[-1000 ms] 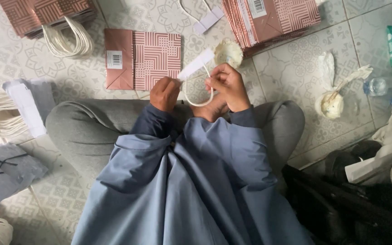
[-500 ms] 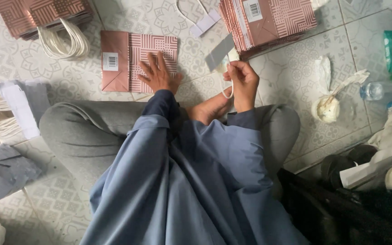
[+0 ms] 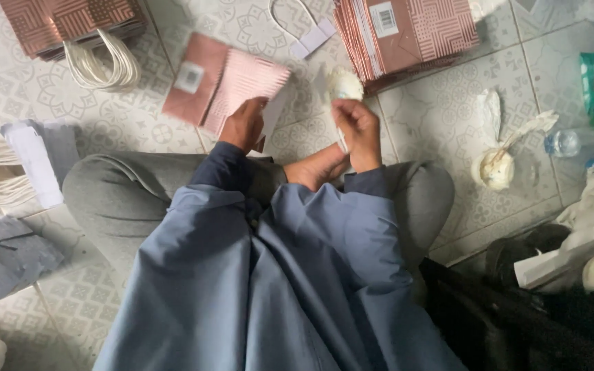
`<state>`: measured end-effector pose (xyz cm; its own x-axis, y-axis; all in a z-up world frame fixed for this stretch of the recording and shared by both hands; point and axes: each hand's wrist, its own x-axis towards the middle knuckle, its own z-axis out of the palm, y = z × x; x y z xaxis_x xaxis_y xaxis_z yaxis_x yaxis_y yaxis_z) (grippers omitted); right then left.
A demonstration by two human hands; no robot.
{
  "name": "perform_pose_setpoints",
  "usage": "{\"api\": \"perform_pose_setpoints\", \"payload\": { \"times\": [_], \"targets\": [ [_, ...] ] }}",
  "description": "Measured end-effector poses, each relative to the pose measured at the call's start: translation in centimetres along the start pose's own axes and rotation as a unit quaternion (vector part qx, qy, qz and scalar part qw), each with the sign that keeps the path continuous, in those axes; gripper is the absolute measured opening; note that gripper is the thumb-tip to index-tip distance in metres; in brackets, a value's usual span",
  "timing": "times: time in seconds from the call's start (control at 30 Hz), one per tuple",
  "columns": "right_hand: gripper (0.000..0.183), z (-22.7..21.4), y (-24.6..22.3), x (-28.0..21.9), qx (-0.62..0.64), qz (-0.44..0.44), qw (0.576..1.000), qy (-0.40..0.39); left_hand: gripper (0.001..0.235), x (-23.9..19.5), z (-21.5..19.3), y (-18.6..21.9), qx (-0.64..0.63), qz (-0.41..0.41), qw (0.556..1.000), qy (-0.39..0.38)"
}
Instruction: The person sits on the floor and assembles gift bags by applying glue to white paper strips and attaching them to the handles of patterned paper bags. They then fold the bags and place them into a stack.
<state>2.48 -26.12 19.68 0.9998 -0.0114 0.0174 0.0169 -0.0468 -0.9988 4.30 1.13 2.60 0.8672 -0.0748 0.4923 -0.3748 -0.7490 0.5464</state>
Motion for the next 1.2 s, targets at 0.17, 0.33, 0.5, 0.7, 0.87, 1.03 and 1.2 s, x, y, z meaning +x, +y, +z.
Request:
{"api": "perform_pose_setpoints", "payload": {
  "times": [0.17, 0.33, 0.5, 0.7, 0.87, 1.03, 1.2],
  "targets": [
    [0.019, 1.8, 2.0, -0.8, -0.063, 0.059, 0.982, -0.170, 0.020, 0.4, -3.4, -0.8, 0.090, 0.053, 0.994, 0.013],
    [0.018, 4.1, 3.8, -0.9, -0.081, 0.071, 0.965, -0.240, 0.023, 1.5, -5.6, 0.5, -0.032, -0.043, 0.998, -0.022],
    [0.025, 3.9, 6.1, 0.1, -0.176, 0.042, 0.971, -0.159, 0.013, 1.5, -4.6, -0.8, -0.009, -0.055, 0.996, -0.063],
    [0.027, 4.3, 8.3, 0.8, -0.358, -0.059, 0.929, -0.068, 0.017, 2.2, -4.8, -0.9, 0.028, -0.043, 0.993, -0.104],
    [0.028, 4.2, 17.9, 2.4, -0.519, 0.077, 0.849, -0.058, 0.018, 2.6, -6.1, 0.0, 0.017, -0.059, 0.989, -0.134],
    [0.033, 8.7, 10.5, 0.8, -0.414, -0.122, 0.899, -0.077, 0.021, 2.6, -6.2, 0.4, 0.031, -0.047, 0.988, -0.145],
    [0.025, 8.3, 14.9, 1.1, -0.408, -0.084, 0.906, -0.070, 0.019, 1.5, -6.3, 0.7, 0.096, -0.062, 0.979, -0.169]
  ]
}}
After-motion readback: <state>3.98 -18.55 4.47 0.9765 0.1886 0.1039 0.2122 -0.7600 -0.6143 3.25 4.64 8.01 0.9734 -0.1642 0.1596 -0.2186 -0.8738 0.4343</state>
